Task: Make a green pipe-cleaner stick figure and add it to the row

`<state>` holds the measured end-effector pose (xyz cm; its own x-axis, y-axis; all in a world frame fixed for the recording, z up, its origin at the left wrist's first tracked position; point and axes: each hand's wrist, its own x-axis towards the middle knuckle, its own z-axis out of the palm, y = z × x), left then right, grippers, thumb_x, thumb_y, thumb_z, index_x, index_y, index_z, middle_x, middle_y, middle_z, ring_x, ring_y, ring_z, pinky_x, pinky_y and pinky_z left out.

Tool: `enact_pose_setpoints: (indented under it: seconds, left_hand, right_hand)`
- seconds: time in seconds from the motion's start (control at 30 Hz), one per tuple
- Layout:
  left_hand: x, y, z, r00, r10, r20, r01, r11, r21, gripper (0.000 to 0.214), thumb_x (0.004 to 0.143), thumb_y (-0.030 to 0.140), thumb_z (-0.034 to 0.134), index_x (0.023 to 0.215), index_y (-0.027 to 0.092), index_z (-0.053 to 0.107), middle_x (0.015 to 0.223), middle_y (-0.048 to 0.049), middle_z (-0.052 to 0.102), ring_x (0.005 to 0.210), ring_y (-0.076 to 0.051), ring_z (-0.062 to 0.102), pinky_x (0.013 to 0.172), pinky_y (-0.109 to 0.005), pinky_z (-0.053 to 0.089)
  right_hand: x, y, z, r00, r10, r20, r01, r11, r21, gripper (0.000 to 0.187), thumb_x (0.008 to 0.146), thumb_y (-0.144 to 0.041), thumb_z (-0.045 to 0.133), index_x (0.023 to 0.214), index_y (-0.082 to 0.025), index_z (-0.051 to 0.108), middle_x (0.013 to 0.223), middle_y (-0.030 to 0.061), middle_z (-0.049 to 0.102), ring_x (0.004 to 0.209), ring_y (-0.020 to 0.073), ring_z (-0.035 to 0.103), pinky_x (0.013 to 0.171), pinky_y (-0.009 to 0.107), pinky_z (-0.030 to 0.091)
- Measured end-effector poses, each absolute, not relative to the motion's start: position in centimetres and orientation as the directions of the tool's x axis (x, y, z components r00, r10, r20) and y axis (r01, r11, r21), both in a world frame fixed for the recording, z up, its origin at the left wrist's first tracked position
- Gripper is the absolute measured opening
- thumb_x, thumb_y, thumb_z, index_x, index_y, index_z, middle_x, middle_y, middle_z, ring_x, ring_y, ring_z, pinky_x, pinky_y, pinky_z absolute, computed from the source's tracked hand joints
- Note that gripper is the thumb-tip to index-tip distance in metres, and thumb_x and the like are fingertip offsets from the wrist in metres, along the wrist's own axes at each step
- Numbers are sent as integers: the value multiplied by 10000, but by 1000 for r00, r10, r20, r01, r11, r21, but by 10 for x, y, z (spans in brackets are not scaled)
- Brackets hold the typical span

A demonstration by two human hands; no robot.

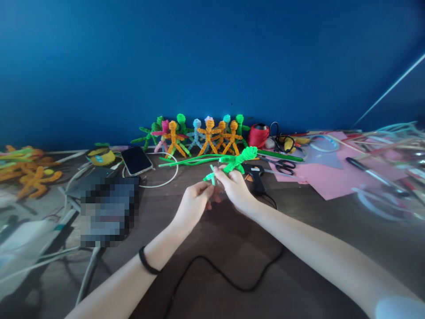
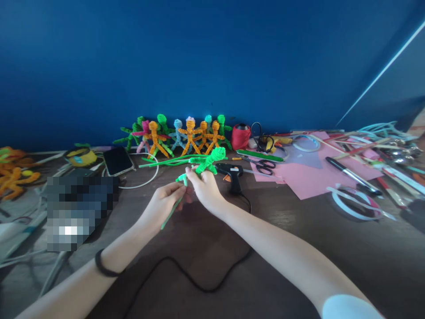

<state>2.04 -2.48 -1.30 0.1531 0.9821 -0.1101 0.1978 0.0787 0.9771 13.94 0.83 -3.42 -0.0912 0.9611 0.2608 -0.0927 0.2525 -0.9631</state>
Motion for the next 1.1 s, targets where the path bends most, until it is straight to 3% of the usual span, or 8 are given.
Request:
enact_pose_setpoints:
  seconds: [0.2, 0.37, 0.47, 0.57, 0.7, 1.1]
  left_hand:
    - [12, -16, -19, 203, 979, -20, 238, -29, 971, 177, 760, 300, 510, 784, 133, 564, 640, -2, 581, 527, -94, 453, 513, -222, 361]
    - [-1, -8, -12, 274, 957, 96, 462, -219, 859, 157, 768, 297, 496, 738, 155, 553, 684, 3, 586, 638, -132, 517, 608, -247, 399]
    - [-9, -4, -5, 371, 917, 145, 520, -335, 786, 159, 762, 263, 490, 818, 166, 602, 797, -18, 648, 772, -174, 574, 710, -270, 422]
    - [-15, -2, 2, 359, 921, 153, 618, -357, 701, 209, 775, 243, 462, 872, 182, 636, 928, -44, 682, 870, -205, 597, 781, -289, 420]
    - [-20, 0, 8, 335, 930, 151, 679, -350, 645, 204, 785, 299, 477, 798, 192, 649, 855, -37, 689, 807, -200, 609, 760, -284, 424]
    - [-17, -4, 18, 225, 968, 107, 705, -238, 669, 194, 771, 306, 471, 768, 188, 625, 795, -19, 676, 780, -196, 595, 726, -289, 409]
  right_hand:
    - [137, 6, -28, -220, 969, 115, -305, 44, -951, 350, 734, -422, 568, 574, -195, 354, 470, -83, 247, 391, 52, 235, 404, 224, 214]
    - [137, 7, -27, -282, 958, 41, -333, -58, -941, 351, 678, -439, 614, 600, -195, 373, 484, -88, 214, 403, 42, 162, 402, 228, 130]
    - [138, 6, -24, -323, 946, 34, -316, -74, -946, 357, 658, -431, 631, 593, -193, 374, 500, -81, 243, 419, 43, 177, 410, 230, 120]
    - [139, 5, -24, -373, 926, 52, -249, -46, -967, 351, 682, -427, 606, 580, -193, 366, 497, -78, 250, 423, 48, 198, 417, 233, 137]
    - [140, 7, -29, -402, 907, 125, -122, 82, -989, 341, 764, -403, 524, 558, -191, 356, 463, -78, 256, 416, 56, 231, 436, 243, 181]
    - [145, 10, -30, -415, 880, 231, 97, 295, -951, 292, 809, -339, 469, 572, -192, 381, 500, -56, 337, 488, 88, 317, 519, 252, 265]
